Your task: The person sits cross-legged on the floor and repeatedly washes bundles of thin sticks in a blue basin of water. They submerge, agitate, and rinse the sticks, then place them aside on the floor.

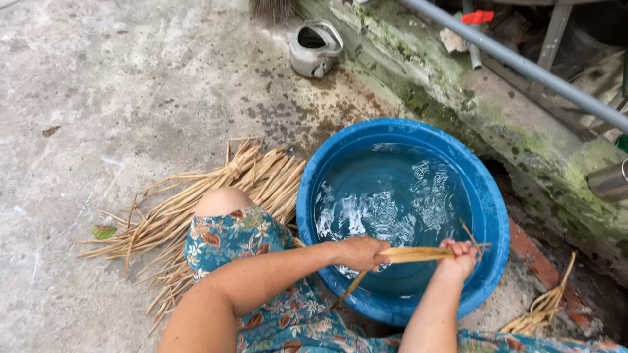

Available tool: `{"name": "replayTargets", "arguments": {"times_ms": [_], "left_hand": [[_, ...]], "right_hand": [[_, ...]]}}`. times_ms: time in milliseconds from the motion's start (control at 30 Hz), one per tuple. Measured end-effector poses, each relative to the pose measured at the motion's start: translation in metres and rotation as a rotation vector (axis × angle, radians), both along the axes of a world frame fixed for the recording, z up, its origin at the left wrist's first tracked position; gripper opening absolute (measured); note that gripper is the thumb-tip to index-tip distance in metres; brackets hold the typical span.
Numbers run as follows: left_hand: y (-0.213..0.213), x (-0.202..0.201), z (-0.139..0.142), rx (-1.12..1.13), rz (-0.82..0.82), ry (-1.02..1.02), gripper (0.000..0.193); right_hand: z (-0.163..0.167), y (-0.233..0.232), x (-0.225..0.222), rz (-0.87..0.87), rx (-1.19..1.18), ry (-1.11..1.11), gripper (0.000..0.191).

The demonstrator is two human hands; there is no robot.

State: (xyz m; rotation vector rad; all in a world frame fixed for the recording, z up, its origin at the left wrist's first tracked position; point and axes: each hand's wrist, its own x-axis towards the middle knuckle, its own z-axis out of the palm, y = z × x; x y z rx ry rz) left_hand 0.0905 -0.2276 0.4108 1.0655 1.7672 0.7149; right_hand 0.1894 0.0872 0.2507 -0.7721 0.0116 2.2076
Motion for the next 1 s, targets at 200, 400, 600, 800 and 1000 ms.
{"name": "replayTargets", "arguments": {"times_ms": [200,400,600,800,1000], "left_hand": [[-0.007,-0.004,-0.001,0.099,0.063,-0.307,0.027],[-0.014,-0.015,0.018,0.078,0.038,-0.249,0.028],[-0.017,-0.038,0.019,0.402,0.420,-0.517,0.018],[0.026,-0.054,-0.057,0.509,0.463,-0.456,0.035],[0.008,-0.079,-0.173,-0.150,0.604,0.123,0.087]], "right_hand": [[0.002,0.006,0.010,0.039,-0.028,0.001,0.047],[0.001,0.015,0.012,0.036,-0.027,0.026,0.056],[-0.008,0.009,0.027,0.011,0.113,-0.161,0.069],[-0.023,-0.067,-0.005,0.228,0.137,-0.377,0.061],[-0.039,-0.104,0.008,0.631,0.365,-0.950,0.042]]}}
